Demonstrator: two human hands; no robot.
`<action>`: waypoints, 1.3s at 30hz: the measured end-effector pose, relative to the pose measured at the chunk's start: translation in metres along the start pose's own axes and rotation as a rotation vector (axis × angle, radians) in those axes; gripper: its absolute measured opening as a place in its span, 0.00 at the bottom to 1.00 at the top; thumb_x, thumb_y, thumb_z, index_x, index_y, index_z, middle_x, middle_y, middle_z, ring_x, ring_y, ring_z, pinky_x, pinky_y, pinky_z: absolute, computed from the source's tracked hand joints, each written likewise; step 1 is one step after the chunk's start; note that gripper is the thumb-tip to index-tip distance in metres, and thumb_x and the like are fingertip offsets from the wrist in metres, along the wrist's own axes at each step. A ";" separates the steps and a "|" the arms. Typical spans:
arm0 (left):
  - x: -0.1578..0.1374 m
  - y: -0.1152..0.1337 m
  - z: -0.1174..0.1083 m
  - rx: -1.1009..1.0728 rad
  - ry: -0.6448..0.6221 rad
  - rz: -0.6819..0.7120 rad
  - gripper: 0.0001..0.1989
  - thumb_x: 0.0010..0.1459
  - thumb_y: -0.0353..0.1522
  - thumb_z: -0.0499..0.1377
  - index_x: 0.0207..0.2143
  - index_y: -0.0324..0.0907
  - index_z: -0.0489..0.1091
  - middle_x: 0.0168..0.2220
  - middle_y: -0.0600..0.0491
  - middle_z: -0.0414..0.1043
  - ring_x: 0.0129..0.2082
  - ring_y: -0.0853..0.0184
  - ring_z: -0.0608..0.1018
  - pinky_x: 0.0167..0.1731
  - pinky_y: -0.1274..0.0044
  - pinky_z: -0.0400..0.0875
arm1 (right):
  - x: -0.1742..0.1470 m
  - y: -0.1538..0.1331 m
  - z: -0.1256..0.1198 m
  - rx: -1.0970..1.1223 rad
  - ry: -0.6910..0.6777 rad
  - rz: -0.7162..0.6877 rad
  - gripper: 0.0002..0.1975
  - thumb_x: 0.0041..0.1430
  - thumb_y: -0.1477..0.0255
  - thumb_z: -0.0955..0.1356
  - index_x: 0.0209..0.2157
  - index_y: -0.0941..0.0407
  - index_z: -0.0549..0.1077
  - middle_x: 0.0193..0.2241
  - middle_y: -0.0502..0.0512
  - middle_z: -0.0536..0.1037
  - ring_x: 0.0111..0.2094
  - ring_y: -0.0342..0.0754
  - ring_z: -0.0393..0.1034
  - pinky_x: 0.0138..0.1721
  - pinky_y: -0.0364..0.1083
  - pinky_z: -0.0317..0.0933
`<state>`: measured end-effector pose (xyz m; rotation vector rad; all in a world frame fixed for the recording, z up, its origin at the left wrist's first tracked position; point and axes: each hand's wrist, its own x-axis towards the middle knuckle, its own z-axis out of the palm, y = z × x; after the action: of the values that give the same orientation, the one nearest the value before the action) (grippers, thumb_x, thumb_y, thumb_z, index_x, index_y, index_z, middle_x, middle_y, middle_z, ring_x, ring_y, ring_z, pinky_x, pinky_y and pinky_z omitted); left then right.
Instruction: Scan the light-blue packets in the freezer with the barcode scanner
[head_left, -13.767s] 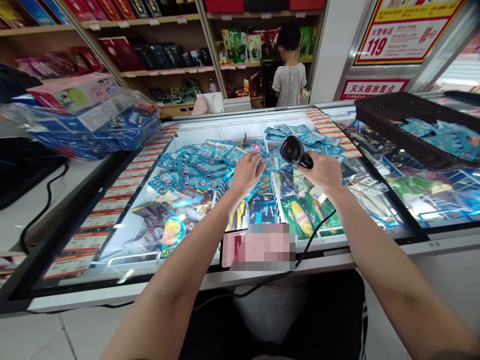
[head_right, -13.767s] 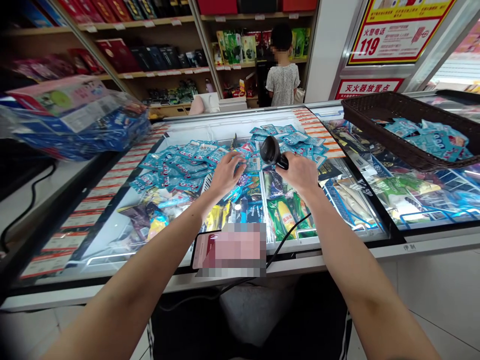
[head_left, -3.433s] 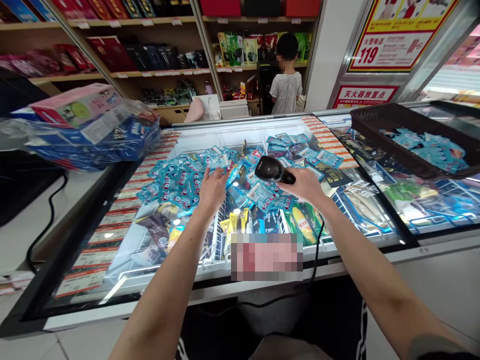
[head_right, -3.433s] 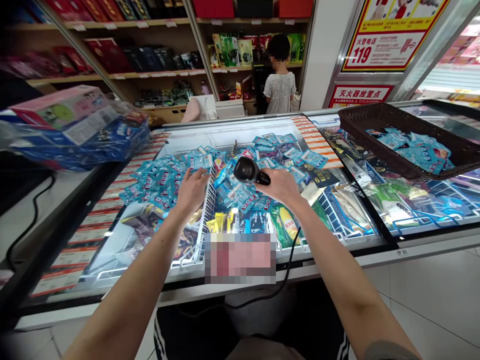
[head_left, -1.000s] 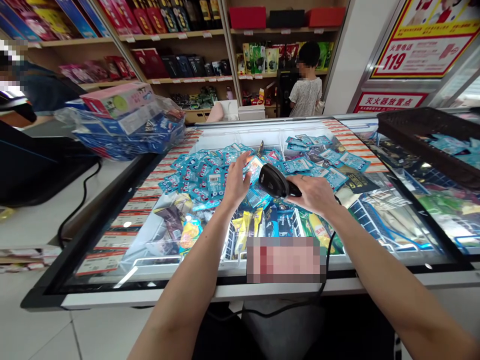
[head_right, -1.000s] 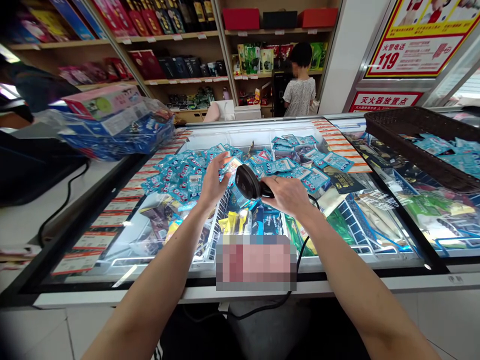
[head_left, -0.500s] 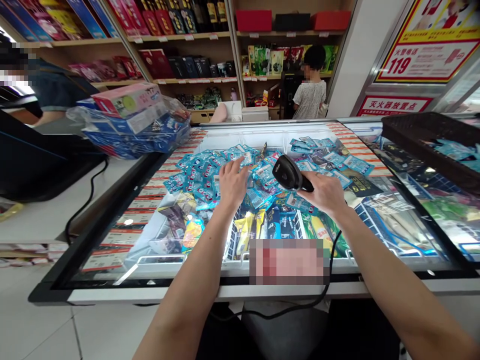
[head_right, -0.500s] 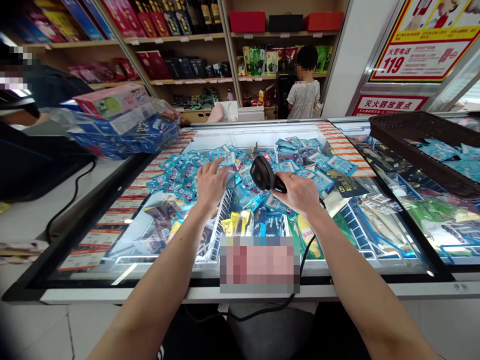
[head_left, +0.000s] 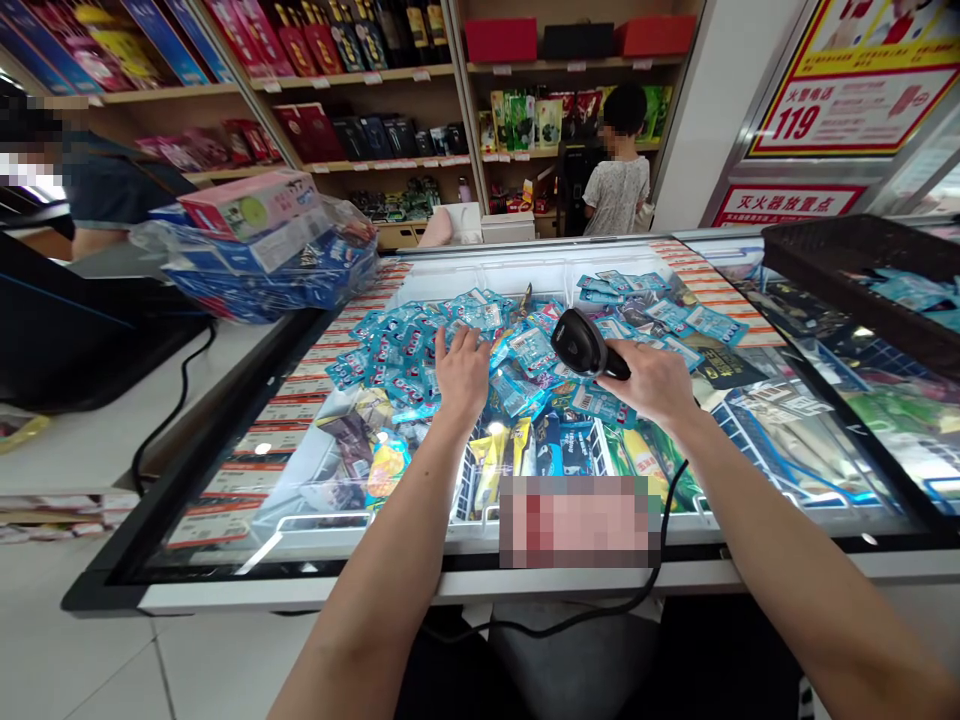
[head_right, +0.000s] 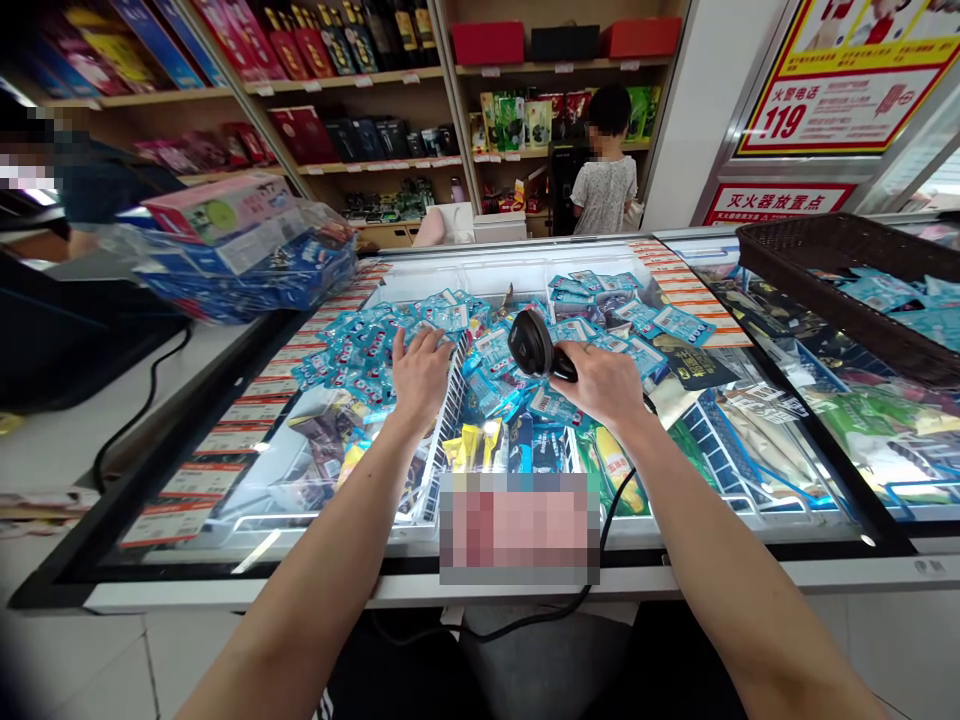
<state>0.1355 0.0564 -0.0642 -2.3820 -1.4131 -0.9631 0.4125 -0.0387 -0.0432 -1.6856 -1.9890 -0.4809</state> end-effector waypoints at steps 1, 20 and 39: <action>0.001 0.005 0.001 -0.016 0.008 0.001 0.15 0.60 0.29 0.49 0.42 0.50 0.74 0.49 0.50 0.72 0.56 0.57 0.66 0.63 0.56 0.42 | 0.000 0.000 0.000 0.002 -0.005 -0.005 0.19 0.57 0.58 0.65 0.46 0.52 0.73 0.33 0.54 0.80 0.32 0.49 0.72 0.29 0.44 0.54; 0.006 0.020 0.016 -0.215 -0.115 -0.151 0.41 0.48 0.48 0.63 0.61 0.45 0.53 0.46 0.45 0.72 0.52 0.51 0.70 0.56 0.58 0.51 | -0.002 -0.004 -0.003 0.016 -0.058 -0.051 0.20 0.56 0.58 0.66 0.48 0.52 0.72 0.35 0.54 0.80 0.34 0.50 0.73 0.30 0.45 0.54; 0.006 0.012 0.023 -0.250 0.014 -0.179 0.20 0.58 0.30 0.51 0.54 0.39 0.56 0.39 0.47 0.71 0.39 0.61 0.75 0.47 0.65 0.62 | -0.005 -0.009 -0.005 0.063 0.065 -0.238 0.20 0.57 0.59 0.66 0.48 0.55 0.72 0.32 0.54 0.79 0.31 0.47 0.70 0.29 0.44 0.51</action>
<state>0.1572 0.0653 -0.0761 -2.4442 -1.6075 -1.2665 0.4053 -0.0470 -0.0410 -1.3854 -2.1438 -0.5419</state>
